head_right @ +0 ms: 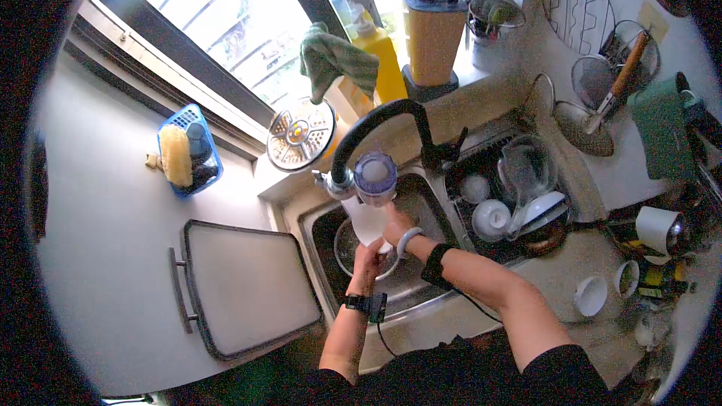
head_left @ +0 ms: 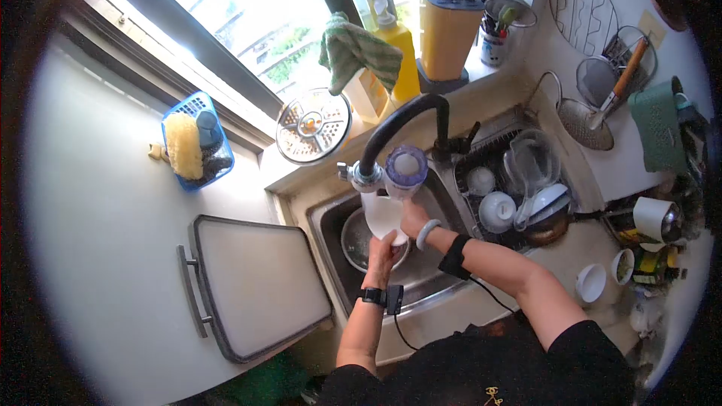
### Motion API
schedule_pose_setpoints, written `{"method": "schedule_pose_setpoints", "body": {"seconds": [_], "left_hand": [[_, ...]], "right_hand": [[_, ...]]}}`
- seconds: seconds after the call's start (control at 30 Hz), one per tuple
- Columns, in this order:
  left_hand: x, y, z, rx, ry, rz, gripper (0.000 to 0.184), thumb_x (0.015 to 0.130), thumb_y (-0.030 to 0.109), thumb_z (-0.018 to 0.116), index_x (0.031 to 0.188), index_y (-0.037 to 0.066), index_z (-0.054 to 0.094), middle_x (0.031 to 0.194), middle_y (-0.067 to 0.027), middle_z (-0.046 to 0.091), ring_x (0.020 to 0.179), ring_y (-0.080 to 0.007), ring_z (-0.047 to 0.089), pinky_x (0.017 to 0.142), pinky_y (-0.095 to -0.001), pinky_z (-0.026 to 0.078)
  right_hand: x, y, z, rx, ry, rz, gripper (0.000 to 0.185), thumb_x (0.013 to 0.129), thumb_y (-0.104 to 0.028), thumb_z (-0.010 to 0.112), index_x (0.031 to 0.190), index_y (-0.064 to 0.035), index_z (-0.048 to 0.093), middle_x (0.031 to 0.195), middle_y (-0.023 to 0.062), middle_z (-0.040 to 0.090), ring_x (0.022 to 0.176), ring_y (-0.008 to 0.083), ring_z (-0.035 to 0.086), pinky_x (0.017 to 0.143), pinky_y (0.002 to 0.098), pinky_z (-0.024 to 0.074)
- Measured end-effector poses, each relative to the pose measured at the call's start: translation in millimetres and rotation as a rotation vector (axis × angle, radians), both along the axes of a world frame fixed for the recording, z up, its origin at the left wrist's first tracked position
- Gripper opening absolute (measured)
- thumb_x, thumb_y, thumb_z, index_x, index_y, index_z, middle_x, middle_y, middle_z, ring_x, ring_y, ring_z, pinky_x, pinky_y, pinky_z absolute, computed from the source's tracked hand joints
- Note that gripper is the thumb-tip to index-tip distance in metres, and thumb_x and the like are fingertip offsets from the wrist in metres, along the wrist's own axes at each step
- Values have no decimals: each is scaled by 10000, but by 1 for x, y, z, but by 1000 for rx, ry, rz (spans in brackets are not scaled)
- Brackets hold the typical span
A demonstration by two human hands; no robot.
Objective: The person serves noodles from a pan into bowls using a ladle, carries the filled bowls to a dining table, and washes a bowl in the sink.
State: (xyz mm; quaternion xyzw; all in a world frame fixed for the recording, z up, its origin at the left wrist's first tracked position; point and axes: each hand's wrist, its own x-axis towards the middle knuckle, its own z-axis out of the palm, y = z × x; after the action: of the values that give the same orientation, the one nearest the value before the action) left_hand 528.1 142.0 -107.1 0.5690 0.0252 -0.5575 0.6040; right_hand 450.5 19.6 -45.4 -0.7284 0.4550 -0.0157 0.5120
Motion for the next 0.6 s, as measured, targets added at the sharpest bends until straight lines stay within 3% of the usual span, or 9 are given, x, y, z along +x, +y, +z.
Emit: {"method": "schedule_pose_setpoints", "body": {"seconds": [0.07,0.13,0.2,0.27,0.3,0.4,0.5,0.57,0.6], "left_hand": [[2,4,6,149,-435,-27,248,857,195,567,1014,5,598,787,-59,637,578,-133,582,458,-272,432],[2,4,1,155,-314,52,245,865,213,564,1008,17,600,778,-51,636,550,-140,569,431,-285,419],[-8,27,-4,82,160,74,243,869,211,560,1005,12,595,770,-58,640,580,-160,595,449,-301,445],[-16,37,-64,-609,924,-213,239,860,181,577,1012,-4,577,816,-87,643,642,-195,632,502,-322,502],[-17,32,-37,-616,917,-221,239,860,181,577,1012,-4,577,816,-87,643,642,-195,632,502,-322,502],[-19,29,15,71,-141,24,260,838,124,606,1042,-29,555,963,-113,635,812,-221,650,661,-349,553],[-19,35,4,-105,308,20,134,842,145,600,933,54,562,779,-21,589,580,-145,554,490,-301,456],[-33,33,1,-136,640,-3,69,848,147,589,827,124,527,629,32,460,432,-104,352,406,-256,284],[-40,32,10,-87,546,58,36,853,121,573,859,113,539,649,16,475,452,-103,386,410,-263,302]], "right_hand": [[-9,-2,-17,49,93,33,528,726,-162,566,1193,-13,369,948,287,596,904,463,574,822,471,450],[-11,-9,-39,300,88,185,546,706,-129,561,1200,23,388,1037,294,573,961,438,562,835,449,450],[-17,21,-23,158,-186,-233,579,652,-152,618,1154,27,391,1056,287,560,993,405,564,846,433,445],[-24,46,-12,-195,-34,-198,605,650,-135,618,1179,37,381,1105,292,535,1033,391,547,862,430,439],[-27,40,-12,-204,-42,-201,605,650,-135,618,1179,37,381,1105,292,535,1033,391,547,862,430,439],[-34,15,7,278,136,196,663,625,-170,647,1192,26,363,1064,278,552,981,403,558,874,432,440],[-27,21,-10,347,201,201,712,608,-227,673,1193,23,353,1065,278,553,983,404,558,868,438,440],[-28,49,-16,-236,21,-81,785,597,-286,687,1223,30,335,1079,292,545,994,418,551,871,437,442],[-29,44,-14,-241,18,-85,785,597,-286,687,1223,30,335,1079,292,545,994,418,551,871,437,442]]}}
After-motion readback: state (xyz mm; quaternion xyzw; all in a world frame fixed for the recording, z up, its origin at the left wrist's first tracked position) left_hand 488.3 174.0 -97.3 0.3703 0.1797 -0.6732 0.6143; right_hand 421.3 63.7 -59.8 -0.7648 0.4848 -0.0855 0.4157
